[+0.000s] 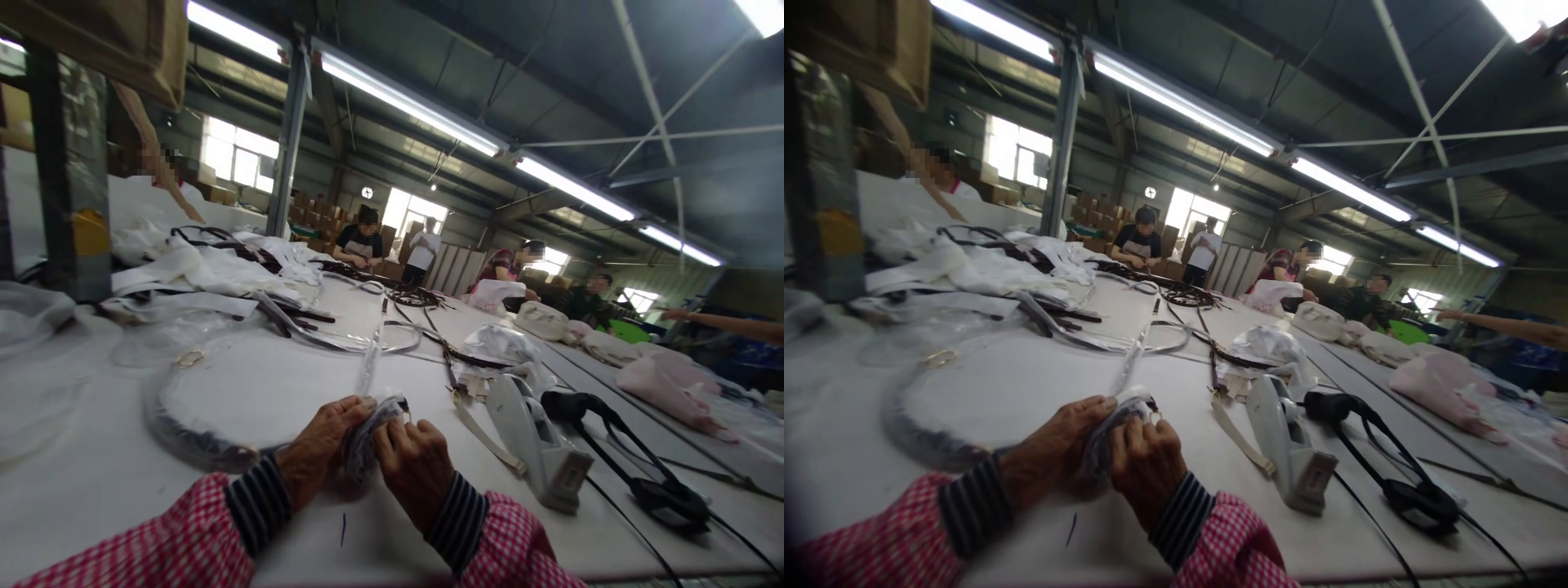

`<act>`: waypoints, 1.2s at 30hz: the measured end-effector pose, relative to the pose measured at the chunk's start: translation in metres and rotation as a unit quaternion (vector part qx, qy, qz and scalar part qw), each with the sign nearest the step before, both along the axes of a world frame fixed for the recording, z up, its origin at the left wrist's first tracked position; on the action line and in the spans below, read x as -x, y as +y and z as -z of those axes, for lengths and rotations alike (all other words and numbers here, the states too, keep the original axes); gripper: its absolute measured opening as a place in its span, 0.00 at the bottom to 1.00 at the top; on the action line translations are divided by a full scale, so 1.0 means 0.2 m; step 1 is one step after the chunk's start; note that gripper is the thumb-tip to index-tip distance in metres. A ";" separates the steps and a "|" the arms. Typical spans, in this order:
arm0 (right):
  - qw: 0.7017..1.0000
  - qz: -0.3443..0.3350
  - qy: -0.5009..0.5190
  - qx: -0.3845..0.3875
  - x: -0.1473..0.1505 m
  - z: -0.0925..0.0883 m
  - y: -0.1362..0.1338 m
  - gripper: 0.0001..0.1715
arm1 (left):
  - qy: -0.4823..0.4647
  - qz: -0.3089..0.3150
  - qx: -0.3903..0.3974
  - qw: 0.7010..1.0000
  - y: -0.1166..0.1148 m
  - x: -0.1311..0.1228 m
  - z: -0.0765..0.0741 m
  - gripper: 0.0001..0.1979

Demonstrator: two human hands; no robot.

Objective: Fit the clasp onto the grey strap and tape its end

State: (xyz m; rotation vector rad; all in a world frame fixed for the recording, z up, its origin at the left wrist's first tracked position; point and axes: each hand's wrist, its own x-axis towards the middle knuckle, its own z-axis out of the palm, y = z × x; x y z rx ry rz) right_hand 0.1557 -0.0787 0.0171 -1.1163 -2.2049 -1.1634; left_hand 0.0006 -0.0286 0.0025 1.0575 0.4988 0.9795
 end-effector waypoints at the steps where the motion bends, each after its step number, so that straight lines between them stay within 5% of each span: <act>1: 1.000 -0.001 0.009 0.004 0.00 0.01 0.00 0.15 | 0.006 0.000 -0.001 1.000 0.00 0.00 -0.01 0.19; 4: 0.997 -0.028 0.061 0.043 -0.01 0.01 -0.02 0.14 | 0.069 -0.018 -0.036 0.997 -0.02 0.01 -0.04 0.22; 6: 0.992 -0.056 0.093 0.068 -0.03 -0.01 -0.05 0.13 | 0.156 -0.058 -0.130 0.978 -0.03 0.02 -0.06 0.21; 8: 0.989 -0.078 0.099 0.073 -0.06 -0.02 -0.08 0.13 | 0.248 -0.121 -0.267 0.923 -0.06 0.02 -0.08 0.16; 11: 0.987 -0.111 0.097 0.070 -0.10 -0.01 -0.12 0.13 | 0.367 -0.189 -0.445 0.795 -0.08 0.02 -0.07 0.06; 13: 0.982 -0.134 0.115 0.072 -0.13 0.02 -0.14 0.12 | 0.426 -0.173 -0.509 0.728 -0.09 0.01 -0.05 0.04; 16: 0.971 -0.159 0.151 0.099 -0.16 0.08 -0.14 0.14 | 0.459 -0.100 -0.560 0.683 -0.09 -0.01 -0.01 0.03; 19: 0.960 -0.161 0.172 0.152 -0.17 0.13 -0.14 0.14 | 0.438 -0.078 -0.581 0.682 -0.09 -0.02 0.02 0.00; 27: 0.950 -0.101 0.195 0.222 -0.18 0.15 -0.10 0.09 | 0.354 -0.120 -0.548 0.748 -0.03 0.03 0.13 0.12; 36: 0.935 -0.061 0.215 0.277 -0.17 0.06 -0.11 0.02 | 0.342 -0.199 -0.481 0.782 0.03 0.04 0.29 0.25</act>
